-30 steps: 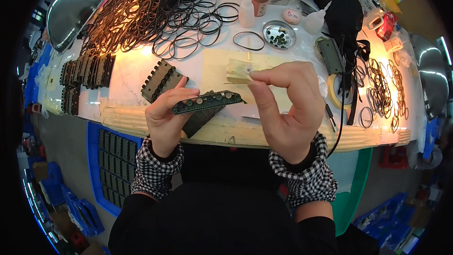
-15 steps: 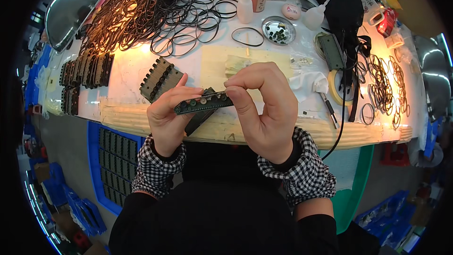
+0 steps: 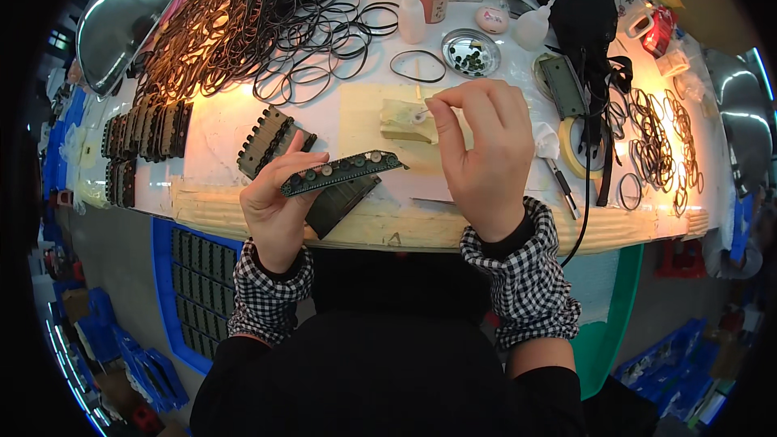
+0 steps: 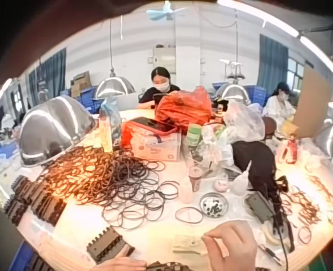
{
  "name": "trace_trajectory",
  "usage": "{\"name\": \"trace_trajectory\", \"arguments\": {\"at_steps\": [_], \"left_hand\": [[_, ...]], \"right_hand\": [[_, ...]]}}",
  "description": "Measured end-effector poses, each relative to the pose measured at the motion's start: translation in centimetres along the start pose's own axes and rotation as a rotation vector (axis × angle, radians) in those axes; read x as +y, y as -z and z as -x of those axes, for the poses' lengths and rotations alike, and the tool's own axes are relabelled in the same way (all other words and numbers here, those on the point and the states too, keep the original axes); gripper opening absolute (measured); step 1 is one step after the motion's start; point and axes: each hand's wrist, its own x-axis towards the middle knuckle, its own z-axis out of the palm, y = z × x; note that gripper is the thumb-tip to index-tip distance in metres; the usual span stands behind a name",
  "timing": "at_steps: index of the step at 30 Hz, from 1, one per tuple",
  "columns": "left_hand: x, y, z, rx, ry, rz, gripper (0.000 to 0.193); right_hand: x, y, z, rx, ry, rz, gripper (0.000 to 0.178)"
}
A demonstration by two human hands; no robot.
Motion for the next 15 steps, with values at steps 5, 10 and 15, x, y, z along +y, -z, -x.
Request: {"name": "trace_trajectory", "arguments": {"at_steps": [5, 10, 15], "left_hand": [[-0.3, 0.1, 0.1, 0.007, -0.005, -0.012, 0.02], [-0.2, 0.1, 0.1, 0.005, -0.001, -0.012, 0.02], [-0.2, 0.0, 0.0, 0.004, 0.009, -0.007, 0.022]], "right_hand": [[-0.4, 0.2, 0.0, 0.002, 0.038, 0.006, 0.007], [-2.5, 0.8, 0.7, 0.016, -0.232, -0.613, 0.007], [-3.6, 0.9, 0.9, -0.13, -0.385, -0.823, 0.014]]}}
